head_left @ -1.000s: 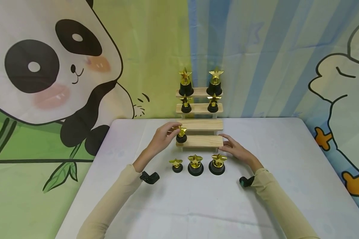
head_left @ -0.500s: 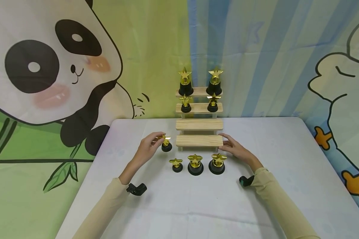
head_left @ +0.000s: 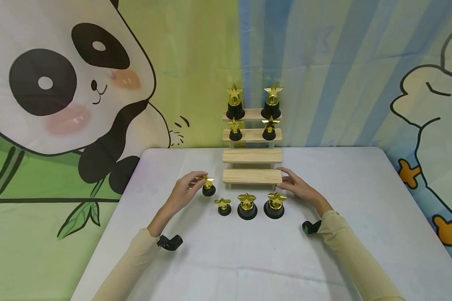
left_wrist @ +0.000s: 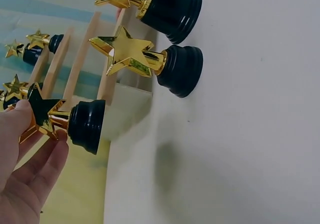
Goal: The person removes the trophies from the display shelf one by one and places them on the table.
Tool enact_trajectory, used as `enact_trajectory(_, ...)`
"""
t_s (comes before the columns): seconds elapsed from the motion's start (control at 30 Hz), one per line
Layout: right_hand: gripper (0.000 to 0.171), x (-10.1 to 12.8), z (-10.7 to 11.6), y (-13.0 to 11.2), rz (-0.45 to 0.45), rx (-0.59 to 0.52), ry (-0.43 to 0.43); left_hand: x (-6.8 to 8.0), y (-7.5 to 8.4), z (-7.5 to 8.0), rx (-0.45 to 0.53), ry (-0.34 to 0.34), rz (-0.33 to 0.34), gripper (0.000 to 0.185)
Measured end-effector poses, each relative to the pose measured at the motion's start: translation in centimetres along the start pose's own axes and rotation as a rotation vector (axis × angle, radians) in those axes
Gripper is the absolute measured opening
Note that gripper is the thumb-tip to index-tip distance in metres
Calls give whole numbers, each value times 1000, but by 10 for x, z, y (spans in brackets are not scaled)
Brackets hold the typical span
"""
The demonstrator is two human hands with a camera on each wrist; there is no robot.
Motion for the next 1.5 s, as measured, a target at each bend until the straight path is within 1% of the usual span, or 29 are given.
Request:
enact_trajectory(0.13,75,-1,-1,-2,11,-2,1,7,-1,-3,2,-11,7,28)
enact_trajectory(0.3,75,0,-1,-2,10,2,-1,20,-4,-7,6,-34,31,27)
enact_trajectory(0.53,75,-1,0,0,14,7,1,34,-11,-16,12,-38,32,26)
enact_trajectory(0.8,76,0,1,0,18,10,6,38,-15,-20,6,-23,43,26)
enact_trajectory(1.03,75,-1,0,-1,28,10,-6,41,-19,-23,2,-30,51,27)
enact_trajectory(1.3,75,0,0,-2,19,8,2,45,-25,-29,20,-19,37,26)
enact_trajectory(1.5,74,0,0,-2,21,-5,-3,48,-31,-36,62,-38,82,26)
Point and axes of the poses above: each hand's wrist, its own x-axis away from the middle knuckle, its own z-axis out of the back of the hand, y = z × x, the point moved 6 cm from there along -x, towards the middle knuckle, and after that the axes turned 15 degrees about -y, right-handed, at the moved point
